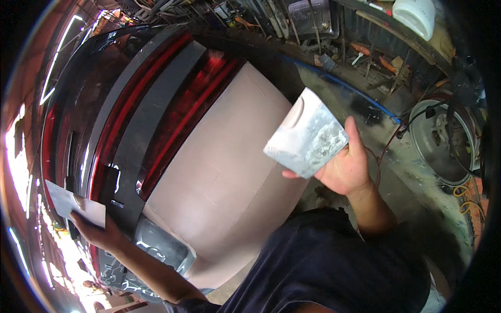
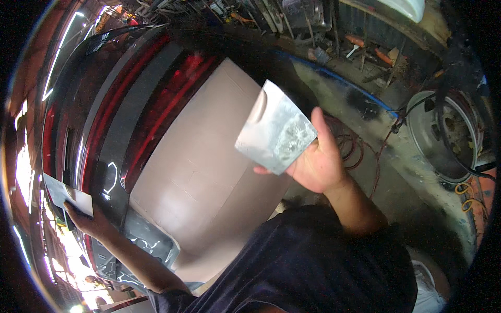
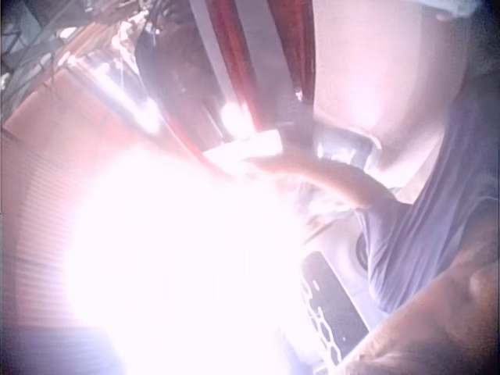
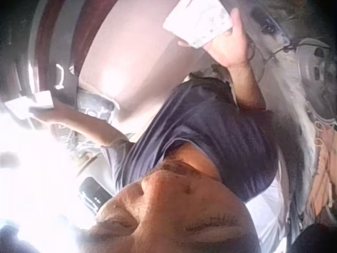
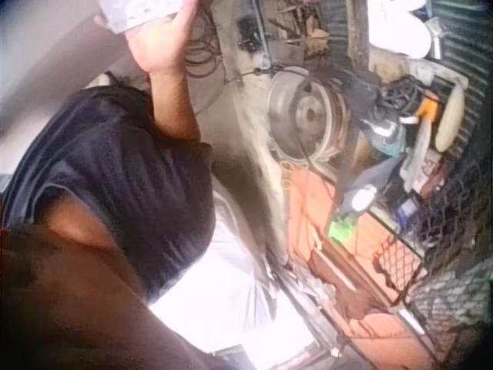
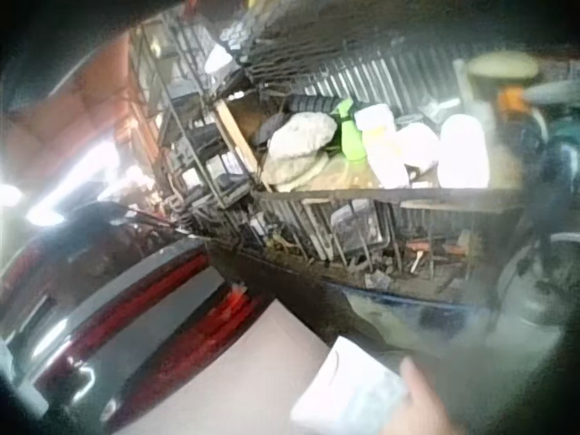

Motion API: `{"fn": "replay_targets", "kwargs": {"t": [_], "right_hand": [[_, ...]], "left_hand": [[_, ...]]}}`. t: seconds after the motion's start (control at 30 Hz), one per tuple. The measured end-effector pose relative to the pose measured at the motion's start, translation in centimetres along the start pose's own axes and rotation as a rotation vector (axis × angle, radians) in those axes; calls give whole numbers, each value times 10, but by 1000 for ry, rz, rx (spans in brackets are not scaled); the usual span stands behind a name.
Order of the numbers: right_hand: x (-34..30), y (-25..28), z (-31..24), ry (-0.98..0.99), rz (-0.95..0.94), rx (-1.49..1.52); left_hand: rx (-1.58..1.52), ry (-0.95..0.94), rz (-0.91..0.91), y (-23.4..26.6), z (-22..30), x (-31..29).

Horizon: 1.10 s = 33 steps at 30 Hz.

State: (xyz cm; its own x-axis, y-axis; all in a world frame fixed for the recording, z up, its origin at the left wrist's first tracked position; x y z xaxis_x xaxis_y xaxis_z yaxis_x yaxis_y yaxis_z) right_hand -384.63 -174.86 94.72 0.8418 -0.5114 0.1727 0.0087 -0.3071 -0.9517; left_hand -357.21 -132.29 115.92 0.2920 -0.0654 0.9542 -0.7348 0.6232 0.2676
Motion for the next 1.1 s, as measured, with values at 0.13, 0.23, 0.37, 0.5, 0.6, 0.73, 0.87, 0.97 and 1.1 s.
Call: {"fn": "replay_targets", "kwargs": {"t": [0.13, 0.23, 0.37, 0.5, 0.6, 0.73, 0.87, 0.97, 1.1], "right_hand": [[33, -21, 5, 235, -426, -944], [53, -42, 30, 701, -674, -1711], [80, -35, 61, 820, -696, -1887], [93, -30, 72, 856, -673, -1909], [97, -30, 72, 878, -670, -1913], [99, -30, 73, 887, -669, -1909], [100, -30, 76, 864, -672, -1913], [103, -30, 77, 872, -677, -1905], [102, -28, 76, 832, -717, -1928]], "left_hand": [[50, 43, 32, 1, -13, -1], [333, -128, 91, -6, 22, -2], [109, 57, 11, 2, -10, 9], [64, 80, 52, -2, -3, 10], [110, 96, 92, 0, -17, 15], [-972, 482, -74, -7, -35, 17], [-1259, 562, -123, -12, -27, 12], [-1184, 580, -122, -9, -34, 14], [-1307, 703, -71, -13, -22, 11]]}}
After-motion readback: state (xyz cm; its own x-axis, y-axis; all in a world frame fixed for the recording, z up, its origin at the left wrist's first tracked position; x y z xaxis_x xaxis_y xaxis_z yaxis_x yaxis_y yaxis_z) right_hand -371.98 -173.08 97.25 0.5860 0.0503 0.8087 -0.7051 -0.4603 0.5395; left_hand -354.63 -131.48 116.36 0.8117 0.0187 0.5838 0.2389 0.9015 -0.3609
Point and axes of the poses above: each hand's wrist, its own x-axis towards the middle knuckle, its own y-axis out of the back of the hand, z = x × y, the point moved 5 cm from there along x, towards the middle knuckle, and after that the axes turned 13 degrees about y, right-handed, at the moved point
